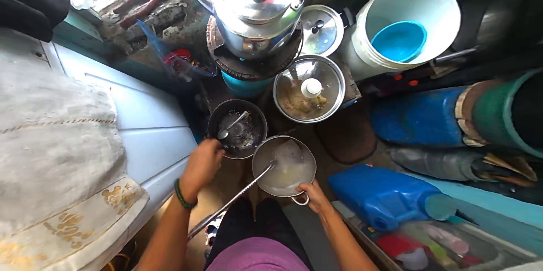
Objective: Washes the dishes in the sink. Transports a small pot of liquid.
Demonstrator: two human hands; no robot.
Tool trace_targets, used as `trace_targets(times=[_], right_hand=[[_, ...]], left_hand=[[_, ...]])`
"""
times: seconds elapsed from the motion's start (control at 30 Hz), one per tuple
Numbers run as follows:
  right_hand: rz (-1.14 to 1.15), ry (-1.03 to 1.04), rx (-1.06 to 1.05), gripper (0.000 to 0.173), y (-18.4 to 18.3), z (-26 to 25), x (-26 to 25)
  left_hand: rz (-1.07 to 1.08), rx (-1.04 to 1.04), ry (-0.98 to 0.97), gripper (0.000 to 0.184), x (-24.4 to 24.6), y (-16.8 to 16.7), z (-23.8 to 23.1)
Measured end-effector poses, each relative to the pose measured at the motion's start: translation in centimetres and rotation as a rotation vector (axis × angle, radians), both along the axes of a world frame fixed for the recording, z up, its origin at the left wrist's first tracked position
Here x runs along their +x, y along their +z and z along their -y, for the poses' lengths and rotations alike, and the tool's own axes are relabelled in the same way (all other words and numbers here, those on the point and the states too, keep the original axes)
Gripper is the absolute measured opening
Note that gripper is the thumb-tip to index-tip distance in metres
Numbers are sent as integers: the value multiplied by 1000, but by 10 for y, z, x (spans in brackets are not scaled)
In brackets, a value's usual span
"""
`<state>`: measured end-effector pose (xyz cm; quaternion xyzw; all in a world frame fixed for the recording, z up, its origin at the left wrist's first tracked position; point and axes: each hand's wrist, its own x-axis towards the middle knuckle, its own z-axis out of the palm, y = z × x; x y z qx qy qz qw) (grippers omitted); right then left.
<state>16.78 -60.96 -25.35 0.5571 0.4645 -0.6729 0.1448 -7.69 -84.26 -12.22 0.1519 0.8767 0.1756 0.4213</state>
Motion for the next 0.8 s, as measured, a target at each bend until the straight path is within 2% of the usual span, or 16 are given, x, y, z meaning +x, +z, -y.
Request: trace_targets(times=[0.07,0.13,0.27,0.37,0.47,0.6,0.7,0.8], right_hand=[[12,-22,-6,66,1,0,10],[15,-64,-2,63,0,2,20],[47,-163,28,62,-6,11,41],[59,-246,35,63,-10,19,53],[49,-319,25,55,-11,25,64],[-10,-396,-12,46,-16,31,71],[-26,-427,-10,44,-14,33,74],[-41,-424,-8,46,-12,31,74]], left_hand=[[-79,-26,62,29,-36,-32,1],[-109,-27,94,28,-57,-92,-12],[-41,-8,76,43,-56,-219,-44],[-62,-54,49,48,-55,-268,-63],[-84,-107,-15,44,-54,-283,-71],[-87,-165,-84,43,-59,-280,-70],[-152,-102,-46,37,-58,-254,-60],[-313,129,118,25,-52,-213,-39]])
